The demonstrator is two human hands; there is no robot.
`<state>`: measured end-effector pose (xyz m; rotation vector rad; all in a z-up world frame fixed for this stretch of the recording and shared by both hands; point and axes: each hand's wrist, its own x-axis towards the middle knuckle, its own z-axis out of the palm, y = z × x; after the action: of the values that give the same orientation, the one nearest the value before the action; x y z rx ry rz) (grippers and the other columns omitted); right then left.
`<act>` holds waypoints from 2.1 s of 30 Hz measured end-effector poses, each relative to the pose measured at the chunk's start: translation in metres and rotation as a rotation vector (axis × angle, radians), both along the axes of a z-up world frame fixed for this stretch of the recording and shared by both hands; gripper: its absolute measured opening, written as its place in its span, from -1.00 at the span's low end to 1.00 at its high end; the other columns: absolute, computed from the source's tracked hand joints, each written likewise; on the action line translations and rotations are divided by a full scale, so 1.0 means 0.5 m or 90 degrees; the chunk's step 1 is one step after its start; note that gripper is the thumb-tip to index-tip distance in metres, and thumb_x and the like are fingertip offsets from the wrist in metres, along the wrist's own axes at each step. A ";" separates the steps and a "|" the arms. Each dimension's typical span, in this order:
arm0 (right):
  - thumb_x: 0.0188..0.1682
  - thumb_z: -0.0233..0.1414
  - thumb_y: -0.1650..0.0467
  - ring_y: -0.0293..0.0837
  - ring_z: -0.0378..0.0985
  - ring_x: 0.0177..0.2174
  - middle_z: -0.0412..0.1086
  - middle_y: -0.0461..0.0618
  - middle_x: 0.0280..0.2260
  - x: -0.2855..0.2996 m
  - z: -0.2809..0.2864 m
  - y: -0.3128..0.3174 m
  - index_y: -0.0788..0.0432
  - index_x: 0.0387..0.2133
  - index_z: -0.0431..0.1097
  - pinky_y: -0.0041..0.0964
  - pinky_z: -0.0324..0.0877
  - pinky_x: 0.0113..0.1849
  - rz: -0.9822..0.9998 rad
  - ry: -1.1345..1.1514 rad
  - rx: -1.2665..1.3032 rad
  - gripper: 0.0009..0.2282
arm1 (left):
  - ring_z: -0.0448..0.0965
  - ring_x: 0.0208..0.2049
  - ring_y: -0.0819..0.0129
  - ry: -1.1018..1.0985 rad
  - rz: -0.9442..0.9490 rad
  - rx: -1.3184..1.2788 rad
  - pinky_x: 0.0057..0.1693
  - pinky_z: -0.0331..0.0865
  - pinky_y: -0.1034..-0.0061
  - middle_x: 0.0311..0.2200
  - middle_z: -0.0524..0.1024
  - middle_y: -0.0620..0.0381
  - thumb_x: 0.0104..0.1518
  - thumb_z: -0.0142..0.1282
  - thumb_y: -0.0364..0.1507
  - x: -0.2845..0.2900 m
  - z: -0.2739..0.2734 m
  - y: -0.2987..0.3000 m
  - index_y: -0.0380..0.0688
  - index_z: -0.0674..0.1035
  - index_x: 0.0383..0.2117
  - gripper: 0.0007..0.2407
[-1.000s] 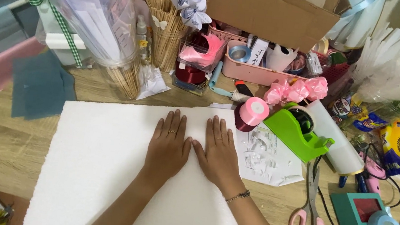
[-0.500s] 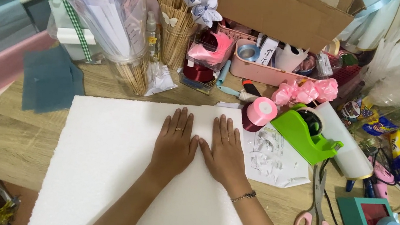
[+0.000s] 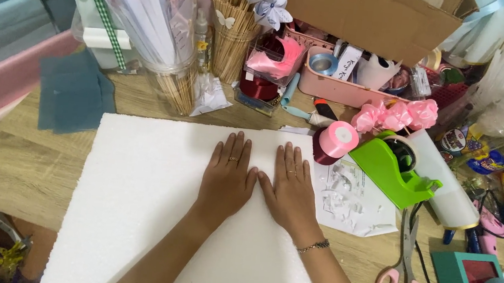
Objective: The person handles a roll of blue tape and a teal box on a cluttered table. They then position the box on a large white foam sheet and use a utility knife to cut the foam along the edge of the box.
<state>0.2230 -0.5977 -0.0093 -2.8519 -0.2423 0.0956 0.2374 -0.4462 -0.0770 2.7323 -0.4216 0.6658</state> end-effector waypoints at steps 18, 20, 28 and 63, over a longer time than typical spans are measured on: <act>0.03 0.03 0.36 0.31 0.17 0.22 0.21 0.34 0.19 -0.225 0.134 -0.445 0.23 0.16 0.32 0.17 0.05 0.18 -0.161 -0.287 0.150 -0.59 | 0.33 0.31 -0.02 -0.134 -0.020 0.059 0.36 0.18 0.10 0.24 0.39 -0.21 0.27 -0.09 -0.25 -0.006 0.013 0.024 -0.29 0.47 0.20 -0.56; 0.06 0.00 0.30 0.22 0.16 0.22 0.15 0.34 0.22 -0.279 0.125 -0.552 0.28 0.19 0.26 0.03 0.08 0.16 -0.231 -0.302 0.092 -0.55 | 0.35 0.30 -0.02 -0.159 -0.033 0.062 0.35 0.21 0.11 0.26 0.38 -0.25 0.28 -0.08 -0.29 -0.011 0.018 0.026 -0.36 0.46 0.21 -0.55; -0.37 0.20 0.33 -0.22 -0.62 0.40 -0.77 -0.19 0.42 -0.395 0.091 -0.639 -0.08 0.33 -0.79 -0.07 -0.37 0.30 -0.590 0.041 0.313 0.18 | 0.33 0.33 -0.01 -0.169 -0.007 0.080 0.34 0.24 0.12 0.30 0.35 -0.23 0.27 -0.06 -0.30 -0.022 0.039 0.030 -0.35 0.48 0.21 -0.56; -0.50 0.37 0.18 0.10 0.06 0.20 0.04 0.16 0.25 -0.255 0.136 -0.345 0.11 0.38 -0.14 0.05 0.02 0.16 -0.008 -0.098 0.143 0.10 | 0.24 0.30 -0.01 -0.036 -0.190 -0.173 0.37 -0.02 0.12 0.18 0.41 -0.12 0.32 -0.16 -0.35 -0.001 0.040 0.006 -0.25 0.50 0.09 -0.68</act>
<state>0.0956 -0.7703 0.0588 -2.6388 -0.2497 -0.1444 0.2369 -0.4434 -0.0571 2.3382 -0.6817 0.6650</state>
